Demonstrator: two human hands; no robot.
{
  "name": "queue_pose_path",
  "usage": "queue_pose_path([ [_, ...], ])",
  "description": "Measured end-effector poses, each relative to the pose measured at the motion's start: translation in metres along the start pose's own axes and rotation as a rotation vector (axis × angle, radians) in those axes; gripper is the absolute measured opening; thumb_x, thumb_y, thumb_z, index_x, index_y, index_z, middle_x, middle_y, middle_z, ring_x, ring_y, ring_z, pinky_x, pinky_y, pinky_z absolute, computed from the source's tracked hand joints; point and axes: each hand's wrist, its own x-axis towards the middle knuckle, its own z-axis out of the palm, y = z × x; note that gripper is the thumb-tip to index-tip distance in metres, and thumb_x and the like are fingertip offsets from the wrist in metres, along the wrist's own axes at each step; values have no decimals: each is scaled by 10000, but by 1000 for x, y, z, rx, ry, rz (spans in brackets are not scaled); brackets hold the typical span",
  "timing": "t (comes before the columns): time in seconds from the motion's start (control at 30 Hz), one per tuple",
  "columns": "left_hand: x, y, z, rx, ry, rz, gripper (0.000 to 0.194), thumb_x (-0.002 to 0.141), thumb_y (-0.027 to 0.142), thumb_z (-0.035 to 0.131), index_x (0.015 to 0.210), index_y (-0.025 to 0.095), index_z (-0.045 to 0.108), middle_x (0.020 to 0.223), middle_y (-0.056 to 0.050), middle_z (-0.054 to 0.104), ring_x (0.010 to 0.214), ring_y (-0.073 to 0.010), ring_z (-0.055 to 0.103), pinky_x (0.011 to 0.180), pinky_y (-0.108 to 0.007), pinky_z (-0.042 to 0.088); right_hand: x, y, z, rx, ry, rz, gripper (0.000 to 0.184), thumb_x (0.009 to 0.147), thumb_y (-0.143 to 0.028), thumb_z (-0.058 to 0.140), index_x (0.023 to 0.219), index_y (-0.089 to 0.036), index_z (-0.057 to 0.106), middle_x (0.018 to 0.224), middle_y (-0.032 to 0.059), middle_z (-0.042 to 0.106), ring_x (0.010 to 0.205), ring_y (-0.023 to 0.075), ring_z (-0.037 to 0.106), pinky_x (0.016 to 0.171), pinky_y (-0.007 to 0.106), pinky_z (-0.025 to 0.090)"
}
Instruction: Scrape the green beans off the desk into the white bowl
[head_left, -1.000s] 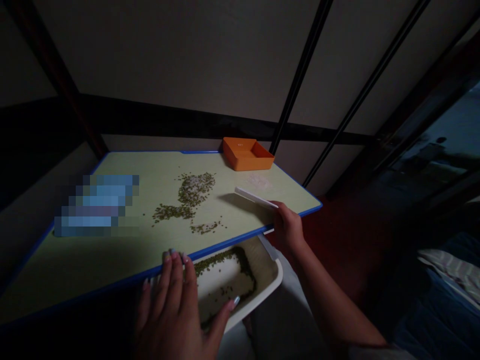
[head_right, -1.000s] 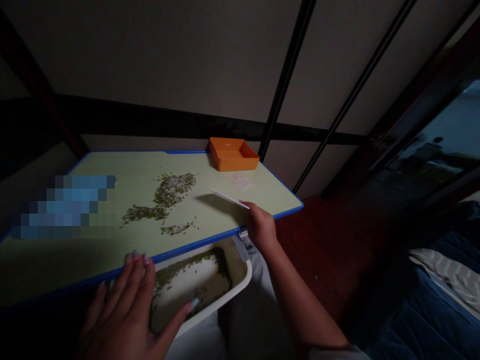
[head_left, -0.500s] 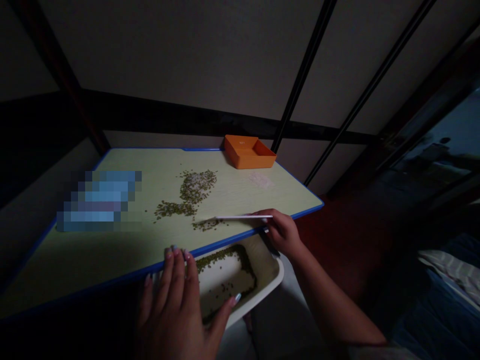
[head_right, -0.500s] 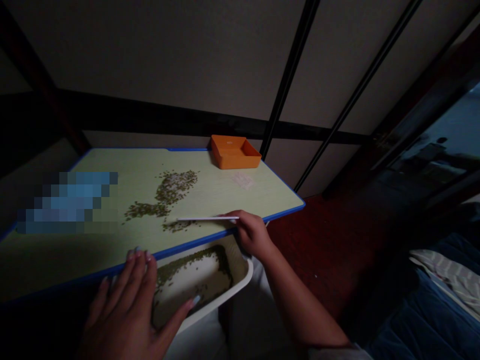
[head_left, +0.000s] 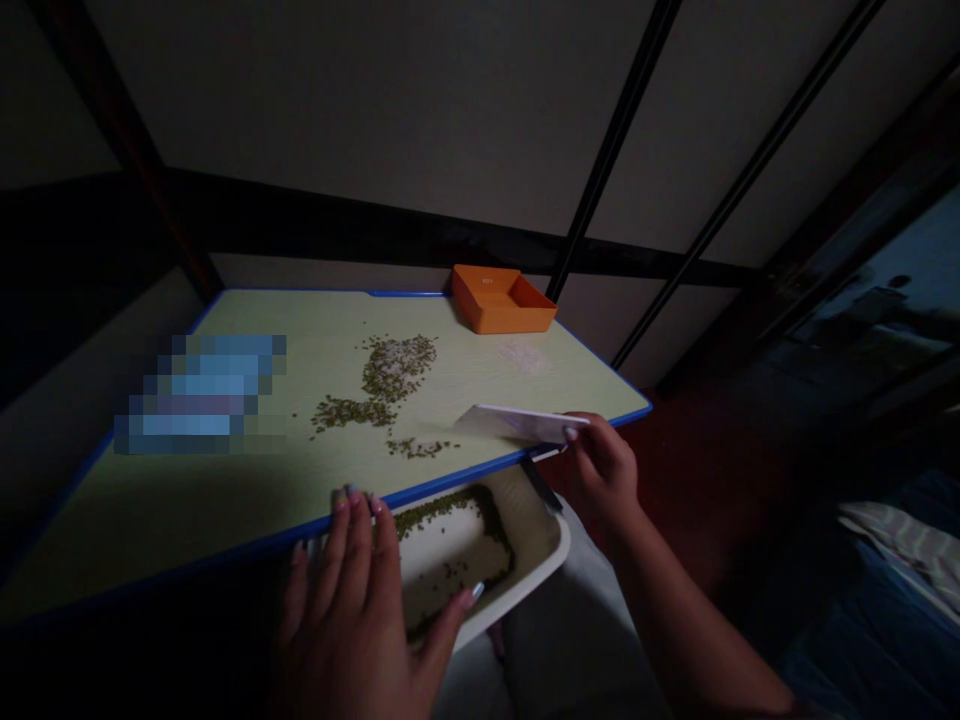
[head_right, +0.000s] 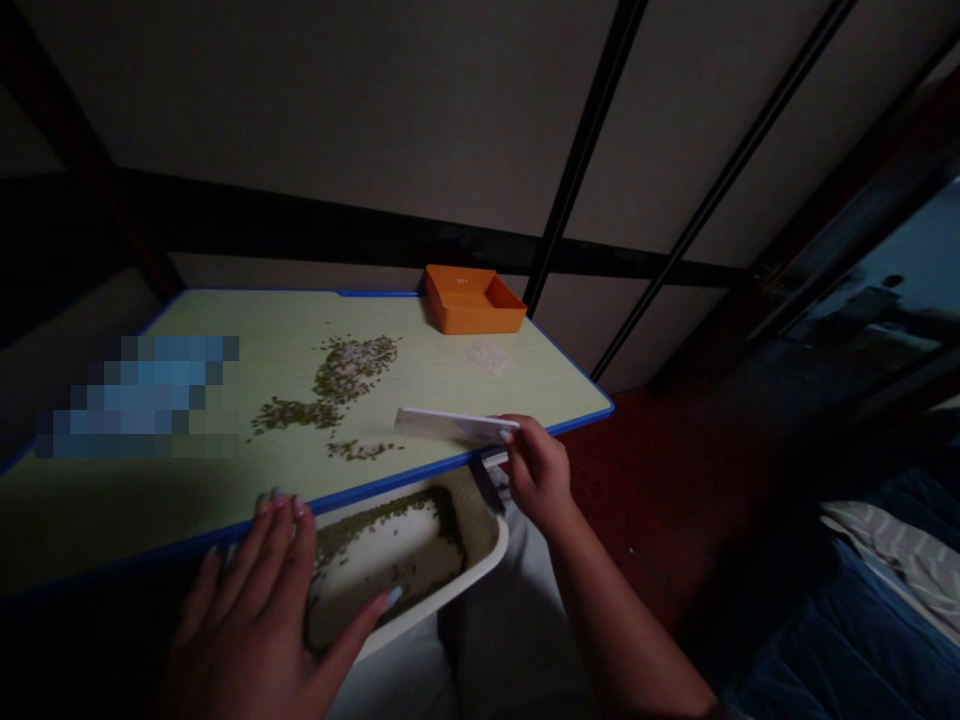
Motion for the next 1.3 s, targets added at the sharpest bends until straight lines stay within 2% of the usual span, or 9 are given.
queue_pose_path([
  [0.1,0,1,-1,-2,1,4,850,937,618,326,1455,-55,325,1427,-368,481,1376,-449,424,1087,-612,320,2,-1,-6,-41,49,13,125,963,-269,521,932,-233,637,796,30,715,685,162,675,614,241,547],
  [0.2,0,2,-2,-8,5,0,846,937,620,326,1427,-70,364,1424,-371,483,1376,-450,420,1090,-608,316,4,-1,-8,-54,40,20,141,975,-309,515,938,-235,630,782,31,697,662,161,654,589,242,532],
  [0.43,0,1,0,-7,1,-2,851,936,622,331,1456,-51,328,1448,-364,461,1402,-438,393,1099,-606,304,0,0,-4,-8,-46,26,126,971,-275,521,978,-242,642,791,27,698,649,160,644,565,242,516],
  [0.7,0,2,0,-5,-5,-13,858,935,627,323,1491,-25,278,1452,-350,467,1399,-430,407,1103,-596,304,0,-5,-7,37,-65,-5,142,971,-268,520,953,-243,658,776,22,710,640,157,661,568,234,525],
  [1.0,0,3,-1,-7,4,-7,843,939,624,320,1442,-52,346,1437,-365,473,1376,-450,421,1082,-619,320,1,-14,-11,91,-108,-55,165,959,-191,530,988,-255,679,846,20,756,708,152,713,624,220,554],
  [1.3,1,1,-2,-1,3,2,847,941,629,318,1431,-61,360,1437,-368,472,1369,-451,427,1080,-614,321,-1,-13,-15,107,-116,-37,164,963,-220,538,1001,-262,692,882,40,768,748,175,731,650,250,576],
])
